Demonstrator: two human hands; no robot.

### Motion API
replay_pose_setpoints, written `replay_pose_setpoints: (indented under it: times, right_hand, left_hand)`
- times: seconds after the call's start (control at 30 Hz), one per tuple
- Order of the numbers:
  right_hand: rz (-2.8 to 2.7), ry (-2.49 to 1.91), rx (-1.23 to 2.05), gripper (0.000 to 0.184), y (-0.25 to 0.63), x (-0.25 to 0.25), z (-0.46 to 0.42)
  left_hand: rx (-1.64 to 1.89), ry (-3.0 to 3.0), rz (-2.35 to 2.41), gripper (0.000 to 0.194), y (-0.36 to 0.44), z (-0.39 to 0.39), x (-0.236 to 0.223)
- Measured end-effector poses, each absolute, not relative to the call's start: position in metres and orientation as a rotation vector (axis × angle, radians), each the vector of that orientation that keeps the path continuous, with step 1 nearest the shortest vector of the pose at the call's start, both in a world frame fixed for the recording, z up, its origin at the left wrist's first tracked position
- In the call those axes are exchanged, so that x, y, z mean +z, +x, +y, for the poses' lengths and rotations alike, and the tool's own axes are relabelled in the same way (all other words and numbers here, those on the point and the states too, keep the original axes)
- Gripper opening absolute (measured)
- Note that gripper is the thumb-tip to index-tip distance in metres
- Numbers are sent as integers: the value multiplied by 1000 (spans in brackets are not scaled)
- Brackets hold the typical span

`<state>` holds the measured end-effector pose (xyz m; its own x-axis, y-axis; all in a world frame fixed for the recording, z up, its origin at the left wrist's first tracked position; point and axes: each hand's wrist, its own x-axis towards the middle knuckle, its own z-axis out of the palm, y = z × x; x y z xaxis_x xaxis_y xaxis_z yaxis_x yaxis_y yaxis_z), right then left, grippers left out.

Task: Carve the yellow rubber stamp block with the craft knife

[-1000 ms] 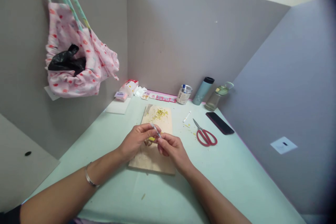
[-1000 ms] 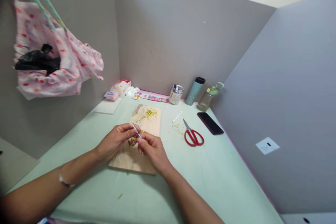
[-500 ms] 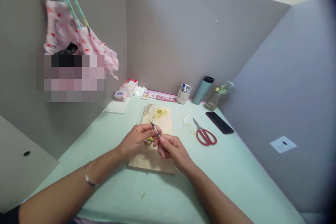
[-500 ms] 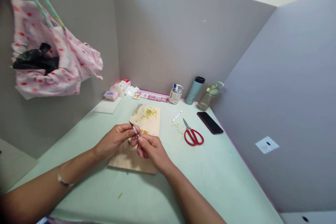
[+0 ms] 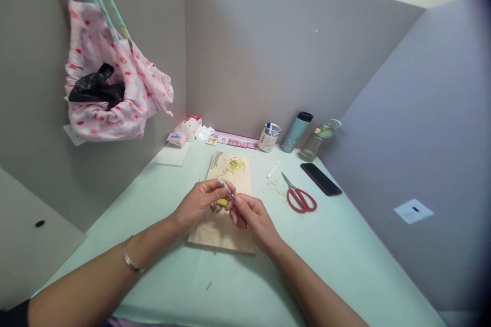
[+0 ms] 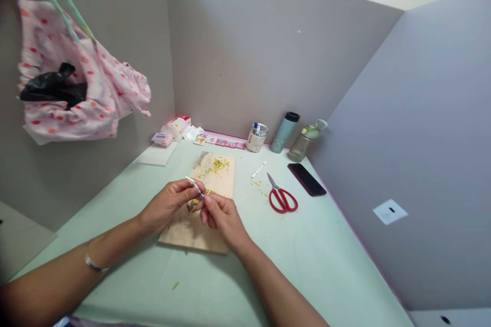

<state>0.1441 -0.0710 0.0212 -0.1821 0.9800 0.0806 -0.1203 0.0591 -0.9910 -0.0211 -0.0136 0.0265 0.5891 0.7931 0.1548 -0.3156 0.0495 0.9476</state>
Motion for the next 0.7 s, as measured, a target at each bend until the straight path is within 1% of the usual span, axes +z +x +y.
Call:
replay_pose_setpoints:
  times: [0.13,0.23,0.37,0.5,0.7]
  right_hand:
    - [-1246,-991,1326,33,144,22,-71]
    - [-1248,-1010,1317,33,144,21,-71]
    - [-1285,-1025,1302,39,144,21,-71]
    - [-1291,-1042,1271,33,144,21,-71]
    - [-1304,-1099,1084,28,141,27,-73]
  left_hand:
    - [895,1250,494,24,-21,-13,25]
    - [897,1251,513,24,-21,-13,24]
    - [913,1264,541,24,-22,-13,25]
    - [930,1263,576,25,-22,-12,25]
    - [934,1248,616,28,-20,-11,23]
